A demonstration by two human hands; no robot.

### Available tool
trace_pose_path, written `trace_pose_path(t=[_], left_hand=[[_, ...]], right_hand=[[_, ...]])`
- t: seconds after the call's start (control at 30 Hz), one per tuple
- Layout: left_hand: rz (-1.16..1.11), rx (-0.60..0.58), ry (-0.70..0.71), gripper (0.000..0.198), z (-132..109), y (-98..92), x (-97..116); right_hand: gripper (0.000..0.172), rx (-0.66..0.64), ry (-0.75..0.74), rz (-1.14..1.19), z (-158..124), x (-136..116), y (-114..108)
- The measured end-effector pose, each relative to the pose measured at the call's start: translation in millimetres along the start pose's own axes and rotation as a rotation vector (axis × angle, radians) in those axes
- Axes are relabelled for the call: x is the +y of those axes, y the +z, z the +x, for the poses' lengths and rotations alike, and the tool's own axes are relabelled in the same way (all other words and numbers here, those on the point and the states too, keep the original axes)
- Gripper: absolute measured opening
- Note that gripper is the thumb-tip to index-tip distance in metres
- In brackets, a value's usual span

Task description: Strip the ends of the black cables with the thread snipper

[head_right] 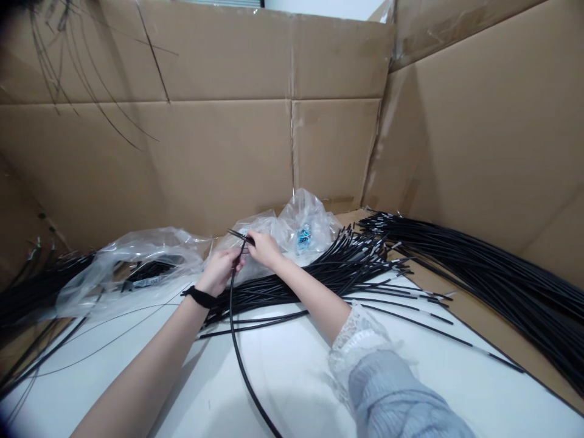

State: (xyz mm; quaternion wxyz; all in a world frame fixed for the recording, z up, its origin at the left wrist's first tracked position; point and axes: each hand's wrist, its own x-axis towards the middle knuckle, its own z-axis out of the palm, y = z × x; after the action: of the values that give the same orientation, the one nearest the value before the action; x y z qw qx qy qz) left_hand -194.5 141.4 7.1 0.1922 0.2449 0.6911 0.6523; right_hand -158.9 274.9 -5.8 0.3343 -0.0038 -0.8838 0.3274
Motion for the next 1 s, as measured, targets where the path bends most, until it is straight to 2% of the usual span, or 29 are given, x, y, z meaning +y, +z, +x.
trace_pose_path(t=[0.1,0.23,0.43,0.6,0.77,1.0], left_hand=[[-0.072,-0.067,-0.096,0.021,3.8,-6.3,2.6],[-0.106,-0.004,-0.129,0.018,3.8,-11.8,6.4],[-0.041,0.114,-0.070,0.016,4.7,-17.6,7.1],[0.033,0.132,-0.034,0.017,6.2,-19.7,6.6],[0.075,0.125,-0.020,0.017,1.4,-16.8,11.2],[0.098,0.081,-0.015,0.020,-1.0,-14.5,12.4]], right_hand=[[0.016,0.003,0.040,0.009,2.3,-2.0,4.5],[0.029,-0.038,0.091,0.029,7.9,-4.9,4.0],[0.042,-0.119,0.120,-0.102,9.8,-1.2,-29.0],[0.035,-0.226,0.137,-0.252,6.9,-17.0,-41.6],[0.034,-0.230,0.175,-0.356,5.4,-33.7,-38.0],[0.030,-0.223,0.181,-0.388,5.1,-38.0,-36.8]])
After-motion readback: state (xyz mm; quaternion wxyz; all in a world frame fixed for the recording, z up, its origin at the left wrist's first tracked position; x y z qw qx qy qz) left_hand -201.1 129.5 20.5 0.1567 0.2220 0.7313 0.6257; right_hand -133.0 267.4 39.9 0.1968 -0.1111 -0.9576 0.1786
